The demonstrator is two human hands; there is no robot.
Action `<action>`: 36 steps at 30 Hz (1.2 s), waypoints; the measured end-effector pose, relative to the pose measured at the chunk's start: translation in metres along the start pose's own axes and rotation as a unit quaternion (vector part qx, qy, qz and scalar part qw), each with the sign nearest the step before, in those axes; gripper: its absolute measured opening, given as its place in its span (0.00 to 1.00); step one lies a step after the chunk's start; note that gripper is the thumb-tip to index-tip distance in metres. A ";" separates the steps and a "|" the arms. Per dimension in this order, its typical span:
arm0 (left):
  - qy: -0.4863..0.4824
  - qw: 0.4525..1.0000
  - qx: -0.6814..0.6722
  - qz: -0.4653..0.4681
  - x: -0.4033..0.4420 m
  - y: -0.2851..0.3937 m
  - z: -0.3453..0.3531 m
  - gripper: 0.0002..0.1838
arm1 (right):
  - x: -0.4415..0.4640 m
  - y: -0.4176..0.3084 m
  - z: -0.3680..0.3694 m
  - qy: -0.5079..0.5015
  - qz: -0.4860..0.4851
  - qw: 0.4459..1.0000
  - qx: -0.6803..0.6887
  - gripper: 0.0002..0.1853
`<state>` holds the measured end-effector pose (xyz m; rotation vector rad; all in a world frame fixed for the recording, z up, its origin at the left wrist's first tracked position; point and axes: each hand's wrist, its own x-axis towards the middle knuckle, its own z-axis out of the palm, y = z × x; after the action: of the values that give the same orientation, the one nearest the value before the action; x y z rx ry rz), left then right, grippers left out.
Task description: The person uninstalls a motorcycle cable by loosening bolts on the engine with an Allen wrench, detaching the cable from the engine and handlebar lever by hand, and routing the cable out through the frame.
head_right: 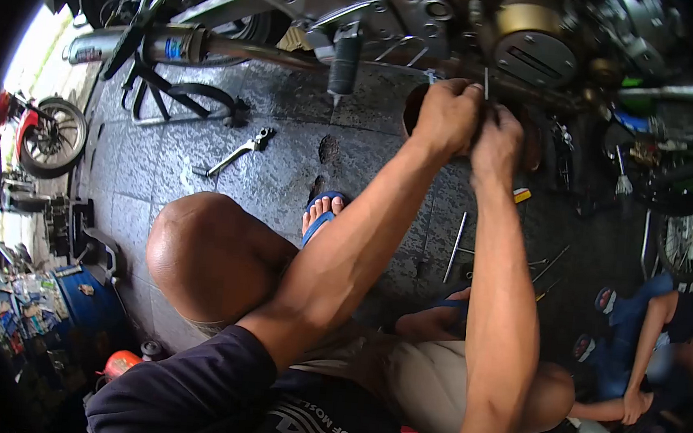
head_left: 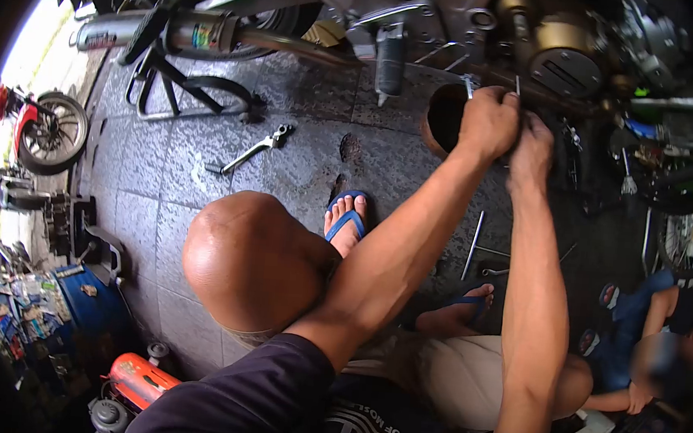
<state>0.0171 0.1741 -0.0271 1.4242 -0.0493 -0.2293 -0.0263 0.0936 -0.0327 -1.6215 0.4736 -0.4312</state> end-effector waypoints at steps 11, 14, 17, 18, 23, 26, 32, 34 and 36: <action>-0.026 0.999 0.025 0.019 -0.001 0.010 -0.010 0.18 | 0.021 -0.003 0.007 0.013 0.117 0.984 0.133 0.15; -0.052 0.999 0.005 0.007 0.003 0.006 -0.006 0.21 | 0.023 -0.006 0.008 0.021 0.136 0.976 0.168 0.15; -0.057 0.998 0.014 0.010 0.008 0.003 -0.002 0.21 | 0.028 -0.001 0.005 0.023 0.111 0.983 0.142 0.14; -0.049 0.999 0.017 0.007 0.009 0.002 0.000 0.21 | 0.030 -0.001 0.003 0.022 0.110 0.984 0.139 0.14; -0.022 0.999 0.018 -0.015 0.015 0.005 0.008 0.20 | 0.049 0.010 -0.011 -0.010 0.158 0.971 0.179 0.14; 0.016 0.998 0.029 -0.054 0.022 0.010 0.018 0.21 | 0.049 0.003 -0.008 0.025 0.137 0.989 0.051 0.16; -0.001 0.979 -0.028 -0.200 0.061 -0.006 0.042 0.21 | 0.030 -0.016 -0.002 0.051 0.209 0.967 0.132 0.19; -0.006 0.990 -0.001 -0.142 0.065 -0.017 0.046 0.21 | 0.021 -0.016 -0.014 -0.020 0.210 0.957 0.200 0.18; -0.005 0.992 0.039 -0.120 0.060 -0.010 0.042 0.20 | 0.010 -0.018 -0.027 -0.156 0.124 0.980 -0.010 0.17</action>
<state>0.0674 0.1208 -0.0374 1.5077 0.1079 -0.4368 -0.0313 0.0675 -0.0126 -1.5897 0.4346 0.0178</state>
